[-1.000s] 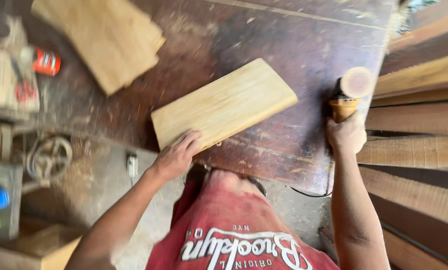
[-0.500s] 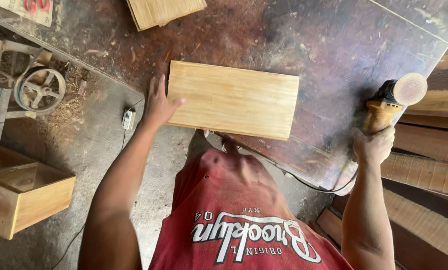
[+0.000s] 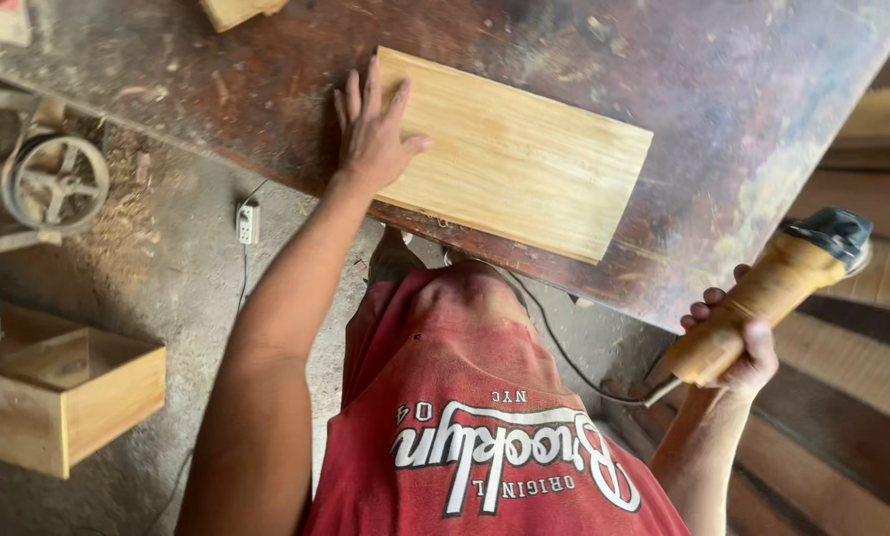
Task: The person uses an angle grinder with a sanding disc to smooth the surface of a rectangular wooden plank on a workbench. They hold the plank with the left hand and move the tool across the surface, then flip the plank to sand the other side.
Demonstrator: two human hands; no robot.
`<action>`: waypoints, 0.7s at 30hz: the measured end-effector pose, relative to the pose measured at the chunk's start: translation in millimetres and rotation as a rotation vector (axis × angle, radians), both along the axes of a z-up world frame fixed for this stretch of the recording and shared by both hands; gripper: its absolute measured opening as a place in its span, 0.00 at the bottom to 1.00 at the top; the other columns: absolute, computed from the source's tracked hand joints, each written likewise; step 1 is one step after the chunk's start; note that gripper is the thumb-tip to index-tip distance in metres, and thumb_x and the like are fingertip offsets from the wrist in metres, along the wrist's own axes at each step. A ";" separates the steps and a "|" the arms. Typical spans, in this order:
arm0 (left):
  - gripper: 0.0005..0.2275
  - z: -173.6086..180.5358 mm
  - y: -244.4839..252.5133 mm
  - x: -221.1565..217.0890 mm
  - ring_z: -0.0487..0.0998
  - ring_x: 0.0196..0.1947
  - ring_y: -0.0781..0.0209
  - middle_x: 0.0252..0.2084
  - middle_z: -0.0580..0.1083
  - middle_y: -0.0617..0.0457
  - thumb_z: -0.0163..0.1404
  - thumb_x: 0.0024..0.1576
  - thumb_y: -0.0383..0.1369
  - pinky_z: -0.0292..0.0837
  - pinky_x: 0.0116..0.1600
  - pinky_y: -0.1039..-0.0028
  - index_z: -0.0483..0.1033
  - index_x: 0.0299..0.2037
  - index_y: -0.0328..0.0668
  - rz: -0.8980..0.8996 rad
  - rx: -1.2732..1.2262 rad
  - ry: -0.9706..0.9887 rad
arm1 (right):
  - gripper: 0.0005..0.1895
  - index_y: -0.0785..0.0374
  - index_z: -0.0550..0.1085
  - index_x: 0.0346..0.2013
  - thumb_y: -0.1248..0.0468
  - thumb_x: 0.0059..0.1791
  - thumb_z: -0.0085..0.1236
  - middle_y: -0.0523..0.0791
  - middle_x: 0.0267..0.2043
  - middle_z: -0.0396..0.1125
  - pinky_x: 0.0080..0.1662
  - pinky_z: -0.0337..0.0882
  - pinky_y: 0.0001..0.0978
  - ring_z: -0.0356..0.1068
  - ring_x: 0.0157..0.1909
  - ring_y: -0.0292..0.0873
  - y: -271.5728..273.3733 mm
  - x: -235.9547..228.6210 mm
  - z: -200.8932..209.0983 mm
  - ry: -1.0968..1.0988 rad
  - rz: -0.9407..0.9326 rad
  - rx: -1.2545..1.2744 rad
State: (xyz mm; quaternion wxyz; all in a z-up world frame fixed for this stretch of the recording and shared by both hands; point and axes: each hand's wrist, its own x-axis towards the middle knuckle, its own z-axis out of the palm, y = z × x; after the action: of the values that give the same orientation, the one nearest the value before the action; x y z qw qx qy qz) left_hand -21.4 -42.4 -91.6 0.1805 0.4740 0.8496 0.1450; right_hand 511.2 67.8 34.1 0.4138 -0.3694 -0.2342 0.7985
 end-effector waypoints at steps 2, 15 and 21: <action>0.43 -1.8 27.4 33.7 0.41 0.75 0.28 0.77 0.42 0.28 0.58 0.63 0.56 0.33 0.72 0.35 0.48 0.75 0.35 -0.066 0.118 0.331 | 0.40 0.68 0.59 0.72 0.62 0.50 0.67 0.55 0.49 0.69 0.53 0.78 0.43 0.73 0.47 0.50 -20.3 2.6 7.7 0.310 -0.063 -0.044; 0.34 25.9 26.0 77.4 0.46 0.76 0.38 0.76 0.49 0.42 0.60 0.55 0.51 0.39 0.77 0.40 0.60 0.71 0.61 -0.213 -0.058 -0.048 | 0.36 0.67 0.58 0.71 0.65 0.50 0.58 0.56 0.53 0.65 0.57 0.73 0.43 0.70 0.51 0.52 -56.9 39.9 19.9 0.174 -0.057 0.016; 0.41 -15.8 12.5 -9.0 0.43 0.77 0.32 0.79 0.40 0.38 0.59 0.55 0.44 0.41 0.76 0.49 0.51 0.76 0.45 0.160 -0.195 -0.208 | 0.37 0.69 0.60 0.68 0.69 0.44 0.60 0.58 0.51 0.68 0.58 0.75 0.49 0.73 0.49 0.55 -62.4 -3.8 23.6 0.620 -0.179 0.019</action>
State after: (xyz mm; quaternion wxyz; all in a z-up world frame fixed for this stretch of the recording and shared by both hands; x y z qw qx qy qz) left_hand -30.4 -29.9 -107.4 0.3006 0.3677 0.8712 0.1241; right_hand 507.4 5.4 57.6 0.5372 -0.1236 -0.0709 0.8313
